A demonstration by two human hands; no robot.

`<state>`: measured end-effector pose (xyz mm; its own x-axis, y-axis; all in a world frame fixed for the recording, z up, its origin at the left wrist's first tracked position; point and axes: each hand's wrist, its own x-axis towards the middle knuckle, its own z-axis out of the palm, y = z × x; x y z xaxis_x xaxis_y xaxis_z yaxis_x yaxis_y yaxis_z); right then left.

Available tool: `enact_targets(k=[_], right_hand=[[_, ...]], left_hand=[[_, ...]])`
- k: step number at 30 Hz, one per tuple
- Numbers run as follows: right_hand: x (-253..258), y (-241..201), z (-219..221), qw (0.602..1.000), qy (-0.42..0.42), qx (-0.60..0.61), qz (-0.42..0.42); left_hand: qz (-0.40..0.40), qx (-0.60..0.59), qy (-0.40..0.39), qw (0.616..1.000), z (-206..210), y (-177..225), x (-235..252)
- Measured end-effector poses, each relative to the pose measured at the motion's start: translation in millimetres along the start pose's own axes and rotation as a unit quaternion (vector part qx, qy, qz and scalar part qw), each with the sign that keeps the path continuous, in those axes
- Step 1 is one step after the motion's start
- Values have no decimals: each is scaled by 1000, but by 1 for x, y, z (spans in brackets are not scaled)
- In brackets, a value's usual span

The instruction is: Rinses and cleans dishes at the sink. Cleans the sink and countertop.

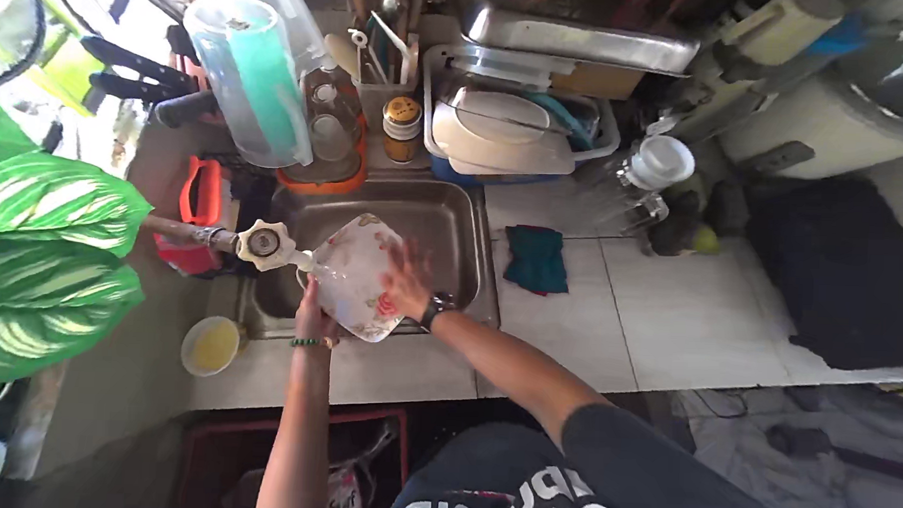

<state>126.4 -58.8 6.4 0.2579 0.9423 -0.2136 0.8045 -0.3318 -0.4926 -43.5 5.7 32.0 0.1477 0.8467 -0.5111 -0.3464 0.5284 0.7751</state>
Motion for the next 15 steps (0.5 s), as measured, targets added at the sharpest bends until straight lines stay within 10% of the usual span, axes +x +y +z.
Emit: enact_targets(k=[4,10,15], right_hand=[[6,-50,21,962,-89,20,-259],[35,-55,11,984,-22,10,-175],[-16,-56,20,934,-85,128,-321]], left_hand=[[15,-69,-30,997,-8,-4,-8],[-4,-90,-38,995,-14,-5,-21],[30,-39,7,999,-9,-3,-10]])
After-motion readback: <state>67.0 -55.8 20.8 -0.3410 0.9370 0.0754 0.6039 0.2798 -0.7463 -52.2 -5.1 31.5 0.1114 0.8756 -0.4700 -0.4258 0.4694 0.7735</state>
